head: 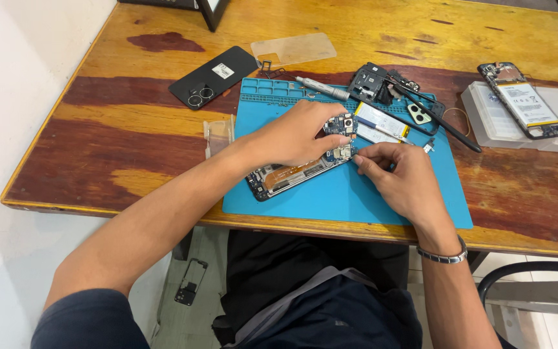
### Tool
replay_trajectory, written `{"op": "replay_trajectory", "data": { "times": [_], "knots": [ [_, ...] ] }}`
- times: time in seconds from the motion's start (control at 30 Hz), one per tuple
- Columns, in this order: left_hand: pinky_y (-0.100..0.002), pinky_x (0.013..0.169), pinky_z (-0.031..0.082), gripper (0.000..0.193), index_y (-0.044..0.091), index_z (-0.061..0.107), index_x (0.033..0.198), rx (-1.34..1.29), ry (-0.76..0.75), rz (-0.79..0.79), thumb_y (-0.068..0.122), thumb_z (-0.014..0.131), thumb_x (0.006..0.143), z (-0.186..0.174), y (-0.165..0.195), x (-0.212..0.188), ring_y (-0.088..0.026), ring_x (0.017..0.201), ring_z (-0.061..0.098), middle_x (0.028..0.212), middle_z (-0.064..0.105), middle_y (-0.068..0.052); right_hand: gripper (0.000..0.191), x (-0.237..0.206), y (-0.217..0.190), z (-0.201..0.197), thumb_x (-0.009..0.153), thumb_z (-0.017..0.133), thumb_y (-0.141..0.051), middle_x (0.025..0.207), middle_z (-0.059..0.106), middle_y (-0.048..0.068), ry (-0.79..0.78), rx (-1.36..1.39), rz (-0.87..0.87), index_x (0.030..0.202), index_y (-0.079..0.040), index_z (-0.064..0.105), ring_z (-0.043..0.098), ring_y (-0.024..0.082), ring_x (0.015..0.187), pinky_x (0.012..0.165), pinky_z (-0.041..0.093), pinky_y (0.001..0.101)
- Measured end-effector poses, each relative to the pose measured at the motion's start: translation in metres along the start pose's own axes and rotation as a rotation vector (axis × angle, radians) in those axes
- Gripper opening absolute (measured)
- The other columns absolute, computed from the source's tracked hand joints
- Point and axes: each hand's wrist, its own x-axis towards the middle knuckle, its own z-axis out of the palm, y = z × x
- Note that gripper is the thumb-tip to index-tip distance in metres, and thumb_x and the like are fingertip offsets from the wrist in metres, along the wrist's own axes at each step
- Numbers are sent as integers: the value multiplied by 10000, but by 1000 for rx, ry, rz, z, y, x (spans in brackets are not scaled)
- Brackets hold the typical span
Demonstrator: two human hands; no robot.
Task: The person disassembles a smartphone, removes the battery and internal components, cleans the frame with a brush, and reassembles the device by reconnecting cables and securing the back cover.
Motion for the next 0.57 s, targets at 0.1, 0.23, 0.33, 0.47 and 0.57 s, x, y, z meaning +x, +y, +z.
{"op": "replay_trajectory", "data": {
  "times": [0.1,0.23,0.33,0.47,0.57],
  "knots": [
    [-425,740,556,452,-9,629,1258,8,34,84,300,718,940,2,-2,2,-361,911,717,987,738,-211,156,0,0,0,910,734,-134,755,753,44,-2,1,-10,976,-1,782,635,73,668,587,498,257],
    [-422,729,555,473,-19,618,1274,13,41,76,295,721,936,2,-3,1,-349,889,720,974,733,-218,156,1,0,1,907,737,-135,758,752,44,-2,5,-2,974,-1,781,635,73,669,592,502,254],
    [-408,721,559,470,-15,617,1274,-10,19,39,296,716,935,1,-1,0,-320,854,735,955,737,-206,156,1,-1,1,906,742,-135,754,750,45,-3,-3,11,973,0,783,631,76,668,595,500,255],
    [-397,693,557,460,-15,622,1264,-31,11,14,292,718,935,-3,6,-1,-297,806,741,934,736,-203,157,0,-1,0,905,742,-136,761,749,38,-8,38,23,973,-1,784,637,70,681,608,502,245],
    [-390,662,559,456,-2,623,1263,-69,-26,-64,298,705,929,-7,14,-1,-282,731,751,899,739,-197,161,0,0,0,908,741,-138,779,751,36,-14,93,18,980,1,782,645,67,703,624,501,237]
  ]
}}
